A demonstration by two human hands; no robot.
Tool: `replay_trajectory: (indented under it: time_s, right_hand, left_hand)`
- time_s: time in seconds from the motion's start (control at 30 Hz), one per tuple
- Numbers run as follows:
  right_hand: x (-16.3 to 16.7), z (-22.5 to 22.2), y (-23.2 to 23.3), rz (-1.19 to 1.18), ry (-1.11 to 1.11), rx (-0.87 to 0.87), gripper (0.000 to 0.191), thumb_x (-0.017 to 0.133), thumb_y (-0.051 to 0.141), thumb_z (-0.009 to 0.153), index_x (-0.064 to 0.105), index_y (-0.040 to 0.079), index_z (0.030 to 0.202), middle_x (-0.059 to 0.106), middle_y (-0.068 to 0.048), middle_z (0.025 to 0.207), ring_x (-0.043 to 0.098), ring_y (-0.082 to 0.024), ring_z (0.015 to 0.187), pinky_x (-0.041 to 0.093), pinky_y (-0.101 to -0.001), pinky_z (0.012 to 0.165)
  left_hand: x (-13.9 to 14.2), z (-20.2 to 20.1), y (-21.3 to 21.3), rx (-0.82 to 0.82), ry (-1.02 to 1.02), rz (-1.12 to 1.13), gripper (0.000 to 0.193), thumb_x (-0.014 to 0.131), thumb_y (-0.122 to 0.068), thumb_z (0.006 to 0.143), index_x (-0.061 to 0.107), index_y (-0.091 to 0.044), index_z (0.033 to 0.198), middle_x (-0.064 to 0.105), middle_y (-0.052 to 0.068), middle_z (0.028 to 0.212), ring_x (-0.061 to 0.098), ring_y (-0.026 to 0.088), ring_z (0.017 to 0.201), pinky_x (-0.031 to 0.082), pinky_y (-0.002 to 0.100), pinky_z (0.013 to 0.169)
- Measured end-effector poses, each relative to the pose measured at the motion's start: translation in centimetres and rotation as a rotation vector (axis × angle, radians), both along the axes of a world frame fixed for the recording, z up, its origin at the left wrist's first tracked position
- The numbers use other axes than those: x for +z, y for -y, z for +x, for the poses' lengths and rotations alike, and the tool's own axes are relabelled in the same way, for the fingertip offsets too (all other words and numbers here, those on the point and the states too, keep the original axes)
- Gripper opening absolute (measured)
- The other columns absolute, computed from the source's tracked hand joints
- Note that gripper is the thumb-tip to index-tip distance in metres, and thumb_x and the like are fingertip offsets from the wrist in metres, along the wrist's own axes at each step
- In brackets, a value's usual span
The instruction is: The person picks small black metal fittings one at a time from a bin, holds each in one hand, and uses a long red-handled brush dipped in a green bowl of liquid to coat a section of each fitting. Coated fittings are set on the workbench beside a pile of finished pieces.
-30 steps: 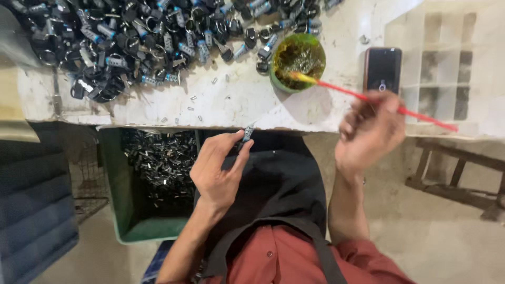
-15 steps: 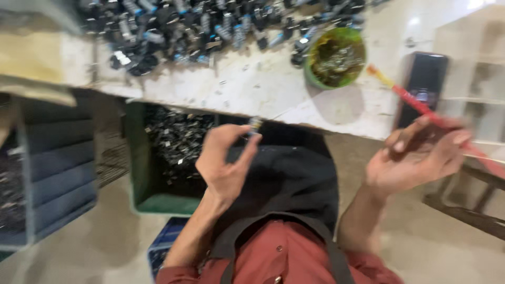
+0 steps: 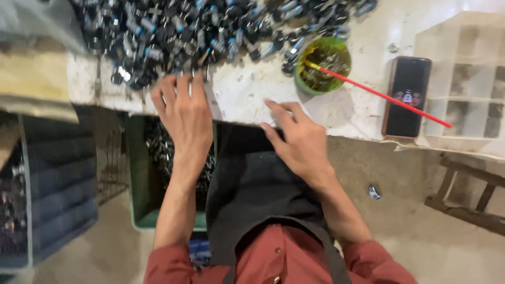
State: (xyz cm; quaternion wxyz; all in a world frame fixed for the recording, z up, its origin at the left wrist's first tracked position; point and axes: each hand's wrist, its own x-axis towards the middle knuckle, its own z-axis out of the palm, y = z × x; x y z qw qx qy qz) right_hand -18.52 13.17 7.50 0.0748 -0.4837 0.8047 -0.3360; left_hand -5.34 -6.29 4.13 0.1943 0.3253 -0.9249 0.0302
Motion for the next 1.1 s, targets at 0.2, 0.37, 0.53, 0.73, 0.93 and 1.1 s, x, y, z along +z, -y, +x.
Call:
replay_trajectory:
  time_s: [0.2,0.37,0.53,0.73,0.93,1.1]
  right_hand:
    - [0.8,-0.8,4.1,0.156,-0.220,0.154,0.059,0.067,0.038,0.099,0.050,0.015,0.150,0.058,-0.010,0.101,0.068,-0.029,0.074,0.050,-0.0443,0.054]
    - [1.0,-0.6,7.0,0.302,-0.257,0.202,0.058,0.064,0.043,0.100,0.050,0.018,0.150,0.058,-0.012,0.098,0.066,-0.032,0.066,0.051,-0.0457,0.050]
    - [0.6,-0.9,6.1,0.143,-0.120,0.184,0.045,0.070,0.030,0.098,0.061,0.016,0.139,0.062,-0.012,0.099,0.066,-0.031,0.071,0.052,-0.0435,0.057]
    - [-0.5,0.7,1.5,-0.295,0.286,-0.039,0.021,0.074,-0.005,0.094,0.076,0.008,0.110,0.062,-0.007,0.104,0.059,-0.013,0.079,0.047,-0.0272,0.066]
    - [-1.3,2.7,-0.7,-0.471,0.887,-0.206,0.014,0.067,-0.009,0.098,0.075,0.000,0.105,0.071,-0.006,0.112,0.057,-0.004,0.070,0.045,-0.0184,0.057]
    - [-2.3,2.9,-2.5,-0.534,0.755,-0.255,0.011,0.069,-0.011,0.100,0.073,-0.003,0.107,0.070,-0.011,0.112,0.057,-0.006,0.074,0.047,-0.0196,0.062]
  left_hand:
    - [0.6,1.7,0.3,-0.043,-0.078,0.055,0.041,0.067,-0.004,0.094,0.074,-0.017,0.132,0.063,0.009,0.129,0.052,0.032,0.122,0.042,0.045,0.104]
    - [1.6,1.8,2.0,-0.119,-0.157,0.025,0.030,0.072,-0.004,0.093,0.072,-0.011,0.122,0.066,0.011,0.134,0.055,0.035,0.127,0.043,0.045,0.106]
    - [1.2,1.7,2.5,-0.154,-0.389,0.151,0.024,0.077,-0.005,0.095,0.067,-0.001,0.116,0.069,0.012,0.116,0.060,0.033,0.114,0.051,0.044,0.099]
    - [0.5,1.1,0.2,-0.213,-0.523,0.237,0.018,0.080,0.001,0.094,0.071,0.002,0.109,0.069,0.012,0.092,0.063,0.029,0.089,0.053,0.038,0.075]
    - [2.7,0.6,-7.4,-0.243,-0.776,0.713,0.017,0.082,-0.002,0.088,0.076,-0.006,0.103,0.074,0.007,0.102,0.072,0.022,0.092,0.056,0.033,0.088]
    - [3.6,-0.1,-11.8,-0.234,-0.724,1.057,0.032,0.084,-0.002,0.086,0.075,-0.004,0.116,0.070,0.009,0.106,0.071,0.018,0.090,0.059,0.027,0.080]
